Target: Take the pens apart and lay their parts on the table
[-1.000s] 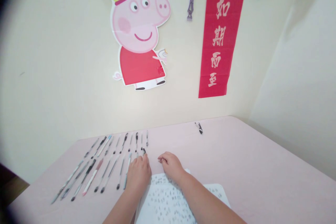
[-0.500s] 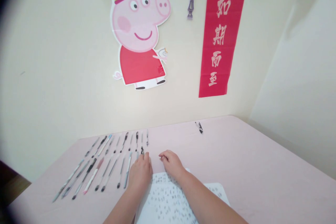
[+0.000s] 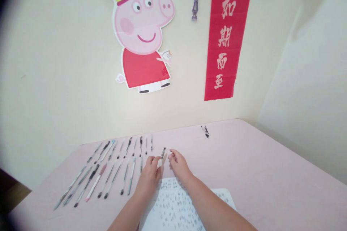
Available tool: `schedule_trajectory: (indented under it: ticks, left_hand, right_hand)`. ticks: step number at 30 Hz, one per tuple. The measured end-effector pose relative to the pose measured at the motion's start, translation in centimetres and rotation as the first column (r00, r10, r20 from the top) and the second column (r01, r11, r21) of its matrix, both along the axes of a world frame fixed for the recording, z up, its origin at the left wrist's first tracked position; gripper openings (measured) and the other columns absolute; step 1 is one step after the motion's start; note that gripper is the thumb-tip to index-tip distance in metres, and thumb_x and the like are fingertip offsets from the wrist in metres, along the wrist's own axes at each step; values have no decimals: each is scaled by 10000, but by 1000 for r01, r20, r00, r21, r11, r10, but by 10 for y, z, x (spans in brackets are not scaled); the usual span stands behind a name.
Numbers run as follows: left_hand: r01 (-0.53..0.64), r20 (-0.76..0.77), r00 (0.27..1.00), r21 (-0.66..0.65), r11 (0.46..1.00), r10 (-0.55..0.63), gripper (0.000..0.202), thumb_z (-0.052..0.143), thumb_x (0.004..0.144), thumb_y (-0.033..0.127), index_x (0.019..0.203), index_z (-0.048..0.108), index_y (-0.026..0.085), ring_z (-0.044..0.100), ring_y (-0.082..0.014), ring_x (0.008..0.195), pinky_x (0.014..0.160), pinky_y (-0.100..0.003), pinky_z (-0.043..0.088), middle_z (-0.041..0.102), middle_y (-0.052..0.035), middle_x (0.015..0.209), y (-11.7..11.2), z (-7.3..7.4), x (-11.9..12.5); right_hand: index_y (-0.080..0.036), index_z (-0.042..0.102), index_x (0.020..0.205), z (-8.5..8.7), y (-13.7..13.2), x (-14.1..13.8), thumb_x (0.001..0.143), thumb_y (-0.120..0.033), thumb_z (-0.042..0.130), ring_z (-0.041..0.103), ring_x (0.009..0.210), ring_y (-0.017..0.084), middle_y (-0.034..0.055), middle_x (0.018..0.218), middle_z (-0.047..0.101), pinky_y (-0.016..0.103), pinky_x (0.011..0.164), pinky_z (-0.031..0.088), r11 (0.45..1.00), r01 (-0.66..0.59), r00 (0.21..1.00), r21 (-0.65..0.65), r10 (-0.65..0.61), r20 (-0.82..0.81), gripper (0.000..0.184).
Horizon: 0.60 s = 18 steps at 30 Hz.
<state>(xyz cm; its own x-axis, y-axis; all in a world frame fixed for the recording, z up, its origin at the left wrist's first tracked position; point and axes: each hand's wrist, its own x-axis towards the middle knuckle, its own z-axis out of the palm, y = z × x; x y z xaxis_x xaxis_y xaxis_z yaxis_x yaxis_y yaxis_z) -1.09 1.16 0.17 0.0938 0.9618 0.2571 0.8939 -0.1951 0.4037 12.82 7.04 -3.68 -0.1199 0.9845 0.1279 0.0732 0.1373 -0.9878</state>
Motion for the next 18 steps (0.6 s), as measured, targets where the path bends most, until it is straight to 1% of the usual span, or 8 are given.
schedule_trajectory:
  ticks: [1, 3, 5, 7, 12, 14, 16, 18]
  left_hand:
    - [49, 61, 997, 24, 998, -51, 375, 358, 823, 75, 1167, 459, 184, 560, -156, 934, 823, -300, 450, 481, -89, 1113, 0, -1, 0]
    - [127, 144, 980, 58, 990, -134, 401, 359, 814, 64, 1180, 450, 201, 530, -161, 1022, 890, -325, 436, 481, -82, 1154, 1, -5, 0]
    - [177, 182, 965, 74, 981, -188, 402, 359, 816, 67, 1181, 452, 206, 503, -163, 1075, 936, -346, 413, 509, -73, 1154, 2, -8, -1]
    - [196, 199, 958, 77, 978, -207, 380, 357, 828, 84, 1174, 461, 201, 503, -162, 1075, 946, -354, 405, 547, -69, 1128, 3, -11, -2]
    - [146, 213, 962, 116, 982, -168, 336, 341, 862, 140, 1166, 476, 189, 551, -162, 979, 886, -351, 438, 603, -71, 1042, 6, -18, -7]
    - [133, 207, 965, 138, 982, -159, 328, 332, 869, 148, 1158, 482, 181, 557, -164, 958, 872, -351, 444, 604, -76, 1020, 7, -19, -9]
    - [133, 183, 970, 148, 980, -159, 331, 324, 869, 137, 1155, 486, 177, 559, -167, 934, 855, -354, 449, 604, -79, 998, 6, -17, -9]
    - [131, 140, 978, 148, 980, -152, 345, 320, 864, 119, 1163, 484, 173, 556, -167, 919, 840, -349, 451, 604, -79, 976, 5, -14, -8]
  right_hand:
    - [-156, 524, 1094, 2, 1, 1, 776, -383, 487, 504, 505, 98, 17, 774, 584, 230, 466, 416, 998, 3, 997, -56, -7, -75, 393]
    - [-160, 518, 1069, 7, 1, 3, 759, -463, 510, 470, 469, 85, -11, 698, 562, 202, 416, 364, 992, 0, 978, -126, -26, -205, 434]
    - [-164, 524, 1020, 13, 1, 6, 732, -491, 548, 445, 449, 75, -34, 638, 539, 189, 403, 336, 987, -7, 953, -163, -43, -300, 437]
    - [-168, 523, 986, 17, 0, 8, 703, -481, 589, 429, 434, 67, -50, 602, 521, 181, 401, 323, 982, -13, 934, -190, -56, -352, 427]
    - [-172, 526, 929, 19, 0, 9, 688, -465, 599, 369, 379, 48, -71, 555, 486, 170, 362, 246, 973, 3, 940, -229, -81, -331, 387]
    - [-171, 532, 823, 18, 0, 9, 694, -482, 581, 351, 367, 40, -66, 549, 487, 170, 354, 227, 974, 1, 948, -225, -73, -309, 340]
    - [-170, 515, 713, 18, 0, 9, 696, -490, 569, 351, 368, 34, -60, 544, 490, 168, 360, 233, 978, -17, 953, -206, -47, -301, 325]
    - [-168, 507, 663, 20, -1, 8, 690, -469, 570, 373, 382, 36, -54, 546, 501, 165, 371, 253, 981, -45, 952, -188, -15, -305, 308]
